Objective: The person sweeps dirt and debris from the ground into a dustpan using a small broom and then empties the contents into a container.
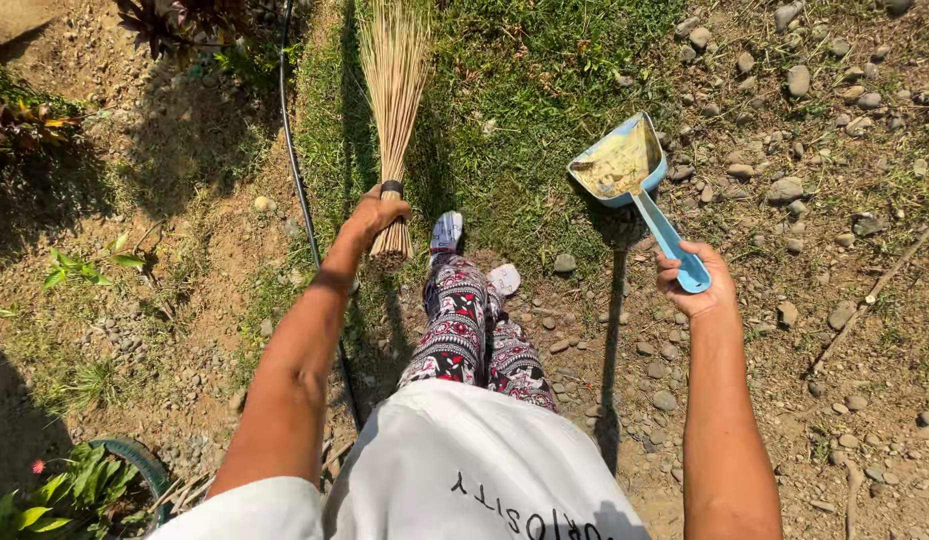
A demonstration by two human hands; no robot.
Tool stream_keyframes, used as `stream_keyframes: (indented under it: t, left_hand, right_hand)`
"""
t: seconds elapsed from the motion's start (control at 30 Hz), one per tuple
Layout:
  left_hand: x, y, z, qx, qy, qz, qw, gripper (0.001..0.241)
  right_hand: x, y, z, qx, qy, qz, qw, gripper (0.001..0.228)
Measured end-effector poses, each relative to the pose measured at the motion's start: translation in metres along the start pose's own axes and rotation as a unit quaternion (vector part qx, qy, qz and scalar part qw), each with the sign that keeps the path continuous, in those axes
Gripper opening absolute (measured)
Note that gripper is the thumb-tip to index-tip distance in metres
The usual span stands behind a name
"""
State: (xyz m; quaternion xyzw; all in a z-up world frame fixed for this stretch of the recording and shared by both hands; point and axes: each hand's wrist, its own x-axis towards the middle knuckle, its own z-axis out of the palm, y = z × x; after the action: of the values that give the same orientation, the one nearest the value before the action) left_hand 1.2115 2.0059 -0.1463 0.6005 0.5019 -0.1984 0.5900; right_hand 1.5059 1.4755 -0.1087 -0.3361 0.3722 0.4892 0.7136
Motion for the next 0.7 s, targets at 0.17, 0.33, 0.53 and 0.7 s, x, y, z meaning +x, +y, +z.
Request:
stream_keyframes:
  t: [0.17,0.33,0.53,0.7]
  left_hand:
    - [-0.003,-0.008,0.063,0.123,-0.195,0.078,0.970,0.073]
    - [-0.121,-0.003,-0.008,0.232,-0.299,0.103,0.920,0.102]
    - [-0.135,0.002,-0.110,0.181,-0.262,0.027,0.948,0.106]
    - [0.005,-0.034,-0.145,0.131,-0.049,-0.090,0.986,0.063]
  right_hand:
    - [0.020,-0.001,0.031,0.020,-0.040,-0.016,0.999,0.040]
    - [0.015,0.004,0.051,0.072,-0.009,-0.052,0.996,0.050]
    - [0.005,0.027,0.062,0.153,-0.042,-0.077,0.984,0.059]
    - [0.040,0.055,0.079,0.126,-0.052,-0.048,0.990,0.058]
